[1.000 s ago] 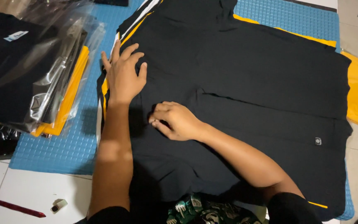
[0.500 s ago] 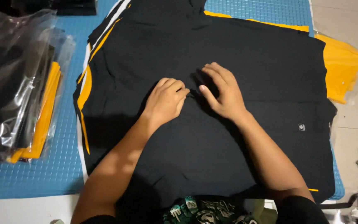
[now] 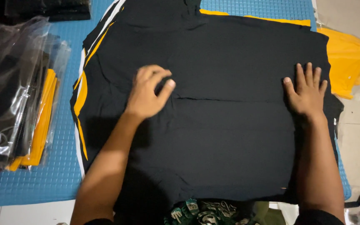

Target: The person folds black t-shirts with yellow accents on a blue mat, then places each folded shirt into a clear plastic bag. The process is repeated for multiple shirts, with each shirt being smoothed, folded, and bagged sequentially.

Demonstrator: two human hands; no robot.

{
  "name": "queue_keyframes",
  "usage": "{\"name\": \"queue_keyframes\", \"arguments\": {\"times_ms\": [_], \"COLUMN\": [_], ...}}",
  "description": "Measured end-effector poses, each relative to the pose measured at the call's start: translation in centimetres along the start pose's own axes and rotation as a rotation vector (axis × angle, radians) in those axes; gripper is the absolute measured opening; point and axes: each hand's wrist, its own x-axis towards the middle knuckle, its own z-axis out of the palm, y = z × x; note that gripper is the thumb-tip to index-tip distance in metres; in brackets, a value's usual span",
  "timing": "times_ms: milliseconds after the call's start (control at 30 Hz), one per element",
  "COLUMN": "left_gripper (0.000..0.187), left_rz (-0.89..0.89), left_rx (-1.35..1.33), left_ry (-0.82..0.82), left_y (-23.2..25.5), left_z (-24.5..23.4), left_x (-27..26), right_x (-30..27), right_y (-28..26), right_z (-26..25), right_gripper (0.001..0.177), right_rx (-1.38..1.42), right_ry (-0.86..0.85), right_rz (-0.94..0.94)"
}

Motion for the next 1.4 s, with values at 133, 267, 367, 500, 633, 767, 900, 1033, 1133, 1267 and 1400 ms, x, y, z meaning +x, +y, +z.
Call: {"name": "queue_keyframes", "arguments": {"times_ms": [133, 267, 367, 500, 633, 767, 900, 1033, 1133, 1267, 1400], "left_gripper": [0.059, 0.073, 0.069, 0.078, 0.072, 0.054, 0.043, 0.03, 0.023, 0.02, 0.025], "left_rz": [-0.235, -0.502, -0.528, -0.645, -0.537, -0.351, -0.153, 0.024, -0.109, -0.157, -0.184], "left_rx": [0.627, 0.927, 0.939, 0.858, 0.781, 0.552, 0.484, 0.209, 0.22, 0.296, 0.259], "left_ry": [-0.067, -0.107, -0.058, -0.032, -0.002, 0.097, 0.279, 0.337, 0.224, 0.049, 0.002], "left_y": [-4.1, -6.5, -6.7, -6.2, -5.3, -3.3, -3.2, -4.6, -5.9, -6.5, -5.7], "left_z": [-1.4, -2.8, -2.9, -3.5, -4.5, -6.2, -6.4, -5.7, -5.4, -5.6, -6.2], "left_x": [-0.4, -1.3, -1.5, -1.0, -1.5, -2.0, -2.1, -2.1, -2.4, -2.5, -2.5], "right_x": [-0.8, -0.8, -0.7, -1.0, -0.4, 0.7, -2.2, -5.6, -8.9, -13.2, -12.9], "right_y": [-1.2, -1.4, -1.4, -0.9, 1.6, 5.7, 0.3, -10.2, -17.2, -24.2, -27.6], "right_z": [-0.8, -1.3, -1.8, -2.0, 0.0, 3.5, 2.2, 2.8, 6.6, 9.6, 10.3], "right_gripper": [0.081, 0.086, 0.086, 0.078, 0.076, 0.07, 0.055, 0.041, 0.038, 0.039, 0.038], "right_rx": [-0.007, -0.032, -0.012, -0.007, -0.049, -0.131, -0.159, 0.0, 0.244, 0.396, 0.272], "right_ry": [0.001, -0.011, -0.037, -0.013, 0.095, 0.445, 0.639, 0.585, 0.439, 0.188, 0.193], "right_rz": [0.07, 0.114, 0.24, 0.29, 0.262, 0.035, -0.324, -0.862, -1.182, -1.434, -1.446]}}
